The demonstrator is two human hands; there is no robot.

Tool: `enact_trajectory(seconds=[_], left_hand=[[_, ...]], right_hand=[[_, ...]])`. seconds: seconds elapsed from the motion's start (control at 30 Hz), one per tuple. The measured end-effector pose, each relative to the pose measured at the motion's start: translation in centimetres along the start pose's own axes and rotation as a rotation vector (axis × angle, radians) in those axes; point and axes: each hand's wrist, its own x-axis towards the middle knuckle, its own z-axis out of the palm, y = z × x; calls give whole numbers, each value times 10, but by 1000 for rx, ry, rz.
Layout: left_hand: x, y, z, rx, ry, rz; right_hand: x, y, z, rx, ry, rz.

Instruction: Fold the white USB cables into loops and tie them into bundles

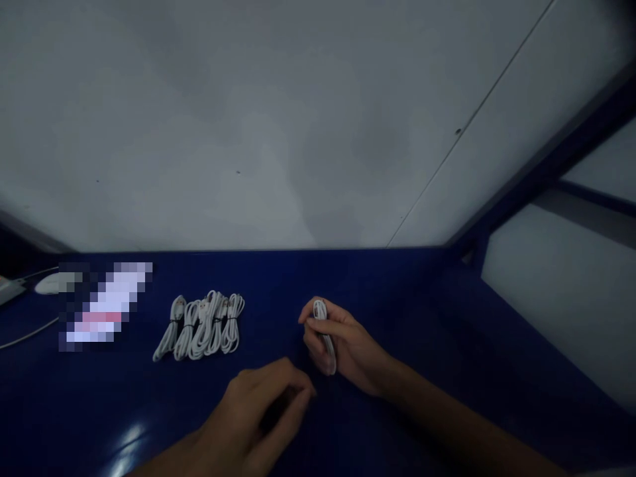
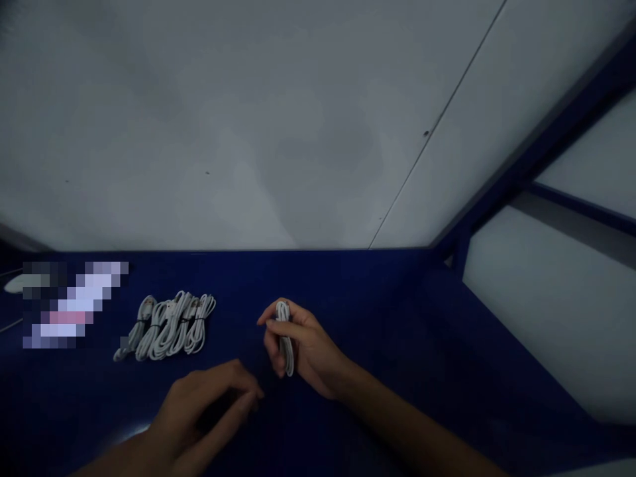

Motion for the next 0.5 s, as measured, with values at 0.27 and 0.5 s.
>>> enact_trajectory(seconds=[0.27, 0.5], left_hand=[[27, -10, -105, 824, 302, -192], [17, -73, -222, 1099, 377, -601]], right_hand=[[-7, -7, 0, 17, 17, 52], [-11, -8, 0, 19, 22, 77]])
